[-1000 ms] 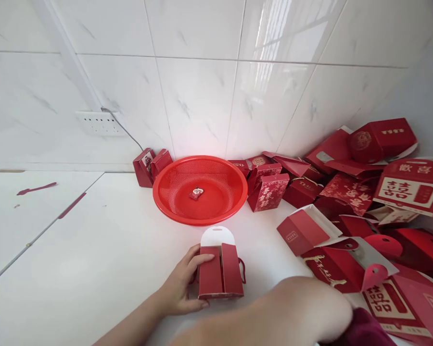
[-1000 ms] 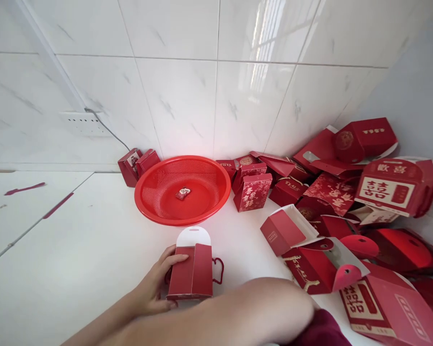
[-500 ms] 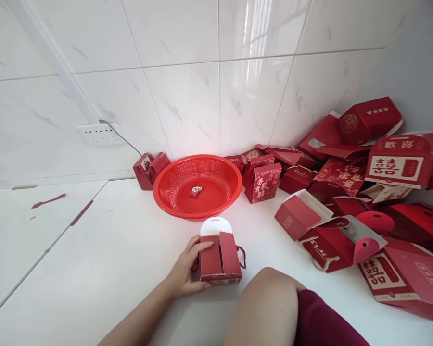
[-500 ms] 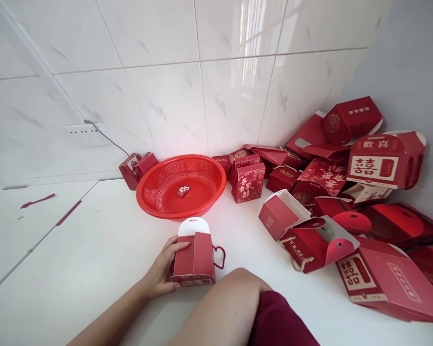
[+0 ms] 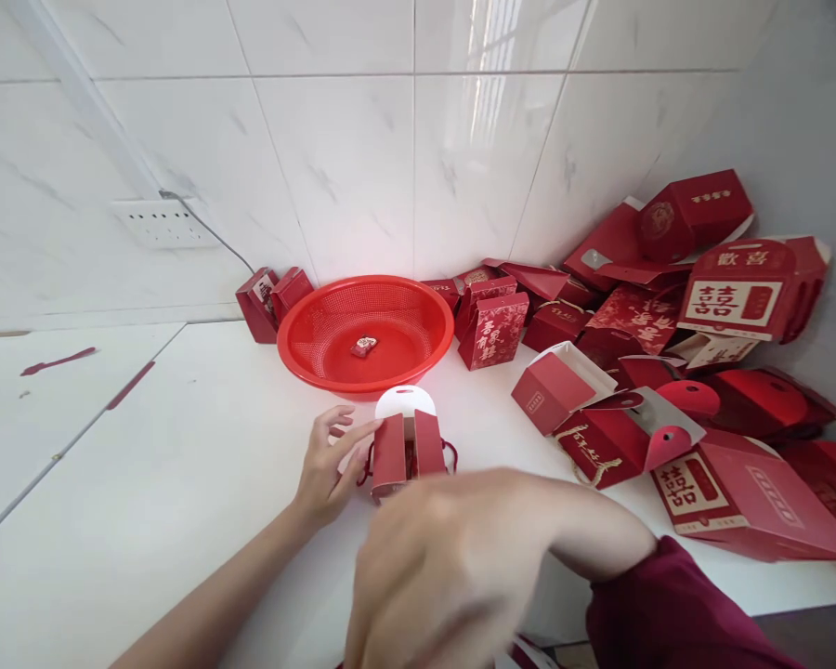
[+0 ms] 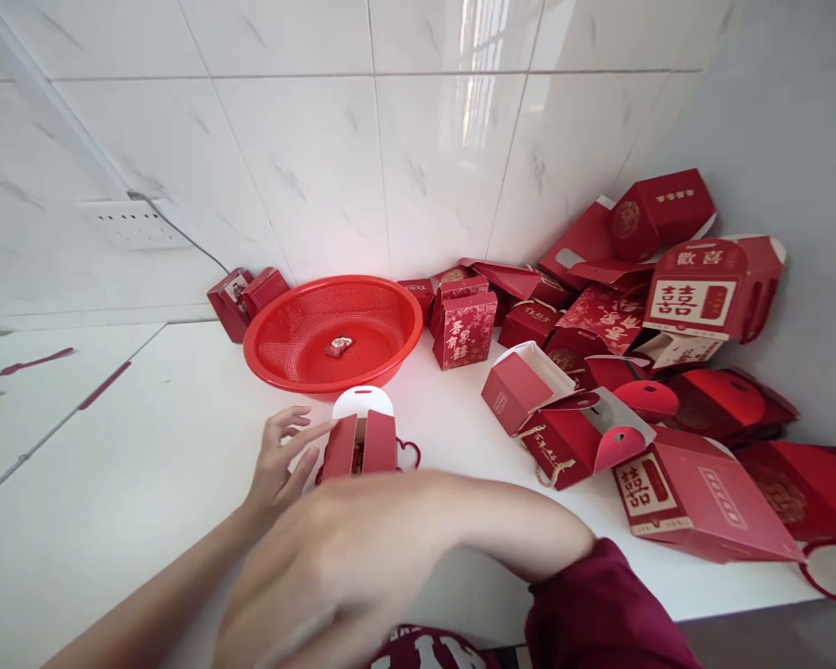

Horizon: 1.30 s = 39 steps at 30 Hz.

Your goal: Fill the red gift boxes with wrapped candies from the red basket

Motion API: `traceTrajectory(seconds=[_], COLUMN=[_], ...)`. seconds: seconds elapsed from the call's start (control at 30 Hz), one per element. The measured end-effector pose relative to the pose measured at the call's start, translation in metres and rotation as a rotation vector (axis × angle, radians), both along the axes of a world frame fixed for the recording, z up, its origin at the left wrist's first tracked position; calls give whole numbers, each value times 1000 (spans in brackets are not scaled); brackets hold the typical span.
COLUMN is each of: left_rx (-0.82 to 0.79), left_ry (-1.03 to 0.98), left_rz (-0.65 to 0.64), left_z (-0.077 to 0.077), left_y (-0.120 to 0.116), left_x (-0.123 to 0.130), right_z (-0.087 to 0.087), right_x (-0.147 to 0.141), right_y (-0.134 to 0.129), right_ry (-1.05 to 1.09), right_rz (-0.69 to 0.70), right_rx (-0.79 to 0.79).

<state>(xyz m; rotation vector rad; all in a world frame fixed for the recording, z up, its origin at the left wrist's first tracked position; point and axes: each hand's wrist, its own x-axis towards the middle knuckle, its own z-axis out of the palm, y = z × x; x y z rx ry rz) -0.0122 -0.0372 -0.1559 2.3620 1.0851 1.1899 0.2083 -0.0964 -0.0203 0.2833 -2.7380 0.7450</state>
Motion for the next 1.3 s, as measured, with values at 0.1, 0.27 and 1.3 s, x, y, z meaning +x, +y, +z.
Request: traceTrajectory(seconds=[0.1, 0.27, 1.3], left_rx=[131, 83, 161], left_ry=[40, 388, 207], left_rz=[-56, -446, -173], left_z=[28, 67, -1], left_y=[4, 19, -18], left_x=[1, 17, -9], right_z=[-10, -40, -86], right_x=[23, 43, 71], right_y=[44, 69, 40], right_ry=[133, 85, -115], right_rz=[-421, -622, -722], right_rx=[-19, 125, 320])
